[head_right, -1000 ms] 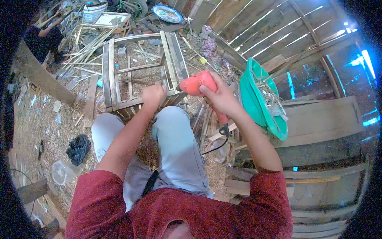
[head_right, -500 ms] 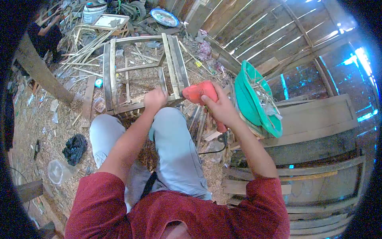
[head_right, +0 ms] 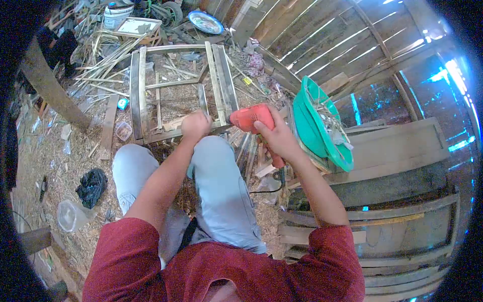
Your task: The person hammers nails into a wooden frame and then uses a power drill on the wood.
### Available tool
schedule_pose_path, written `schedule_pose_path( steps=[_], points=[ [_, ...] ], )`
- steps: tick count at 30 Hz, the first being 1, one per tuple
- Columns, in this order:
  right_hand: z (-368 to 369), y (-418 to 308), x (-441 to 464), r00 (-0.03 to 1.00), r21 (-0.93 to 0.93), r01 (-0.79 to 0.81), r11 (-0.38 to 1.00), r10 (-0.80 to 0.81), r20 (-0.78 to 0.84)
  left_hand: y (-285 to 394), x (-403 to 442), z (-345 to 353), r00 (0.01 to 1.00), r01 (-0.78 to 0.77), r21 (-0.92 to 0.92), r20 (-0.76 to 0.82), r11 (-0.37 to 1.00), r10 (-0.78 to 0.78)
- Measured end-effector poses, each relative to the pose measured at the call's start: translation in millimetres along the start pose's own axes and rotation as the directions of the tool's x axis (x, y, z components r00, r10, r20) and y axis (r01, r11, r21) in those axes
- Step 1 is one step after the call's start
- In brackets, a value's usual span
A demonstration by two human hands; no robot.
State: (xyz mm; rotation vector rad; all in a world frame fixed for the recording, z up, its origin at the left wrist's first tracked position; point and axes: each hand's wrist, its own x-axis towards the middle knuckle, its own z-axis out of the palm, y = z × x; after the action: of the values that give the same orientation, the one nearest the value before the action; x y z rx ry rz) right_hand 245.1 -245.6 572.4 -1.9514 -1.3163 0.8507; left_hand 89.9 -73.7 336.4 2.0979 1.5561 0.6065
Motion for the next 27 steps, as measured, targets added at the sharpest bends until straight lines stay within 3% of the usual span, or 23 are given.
schedule_pose_path(
  steps=[4,7,10,15,21,27],
  points=[
    [0.1,4.4,0.6,1.0,-0.005,0.012,1.0,-0.012,-0.003,-3.1,0.8,4.3,0.999,-0.031,0.018,-0.017,0.999,0.032],
    [-0.7,-7.2,-3.0,0.996,0.025,-0.087,0.996,0.086,0.031,-1.8,-0.4,3.7,1.0,-0.018,0.031,-0.013,0.999,0.019],
    [-1.5,1.4,0.8,1.0,-0.009,-0.005,1.0,0.005,-0.014,-0.3,-0.7,4.0,1.0,-0.007,0.026,0.001,1.0,0.007],
    [-3.2,-14.9,-1.5,0.994,-0.026,-0.072,0.997,0.074,0.079,-0.9,-1.3,12.6,1.0,-0.03,0.055,0.003,0.998,0.029],
    [-7.5,-3.9,0.8,0.991,-0.009,-0.082,0.997,0.083,0.105,6.2,-4.8,-0.6,0.991,0.034,0.012,0.132,0.999,-0.035],
    [-10.5,-8.2,-3.9,0.985,0.029,-0.16,0.987,0.157,0.074,-2.0,-2.8,9.4,0.991,-0.055,0.033,0.124,0.998,0.051]
  ],
)
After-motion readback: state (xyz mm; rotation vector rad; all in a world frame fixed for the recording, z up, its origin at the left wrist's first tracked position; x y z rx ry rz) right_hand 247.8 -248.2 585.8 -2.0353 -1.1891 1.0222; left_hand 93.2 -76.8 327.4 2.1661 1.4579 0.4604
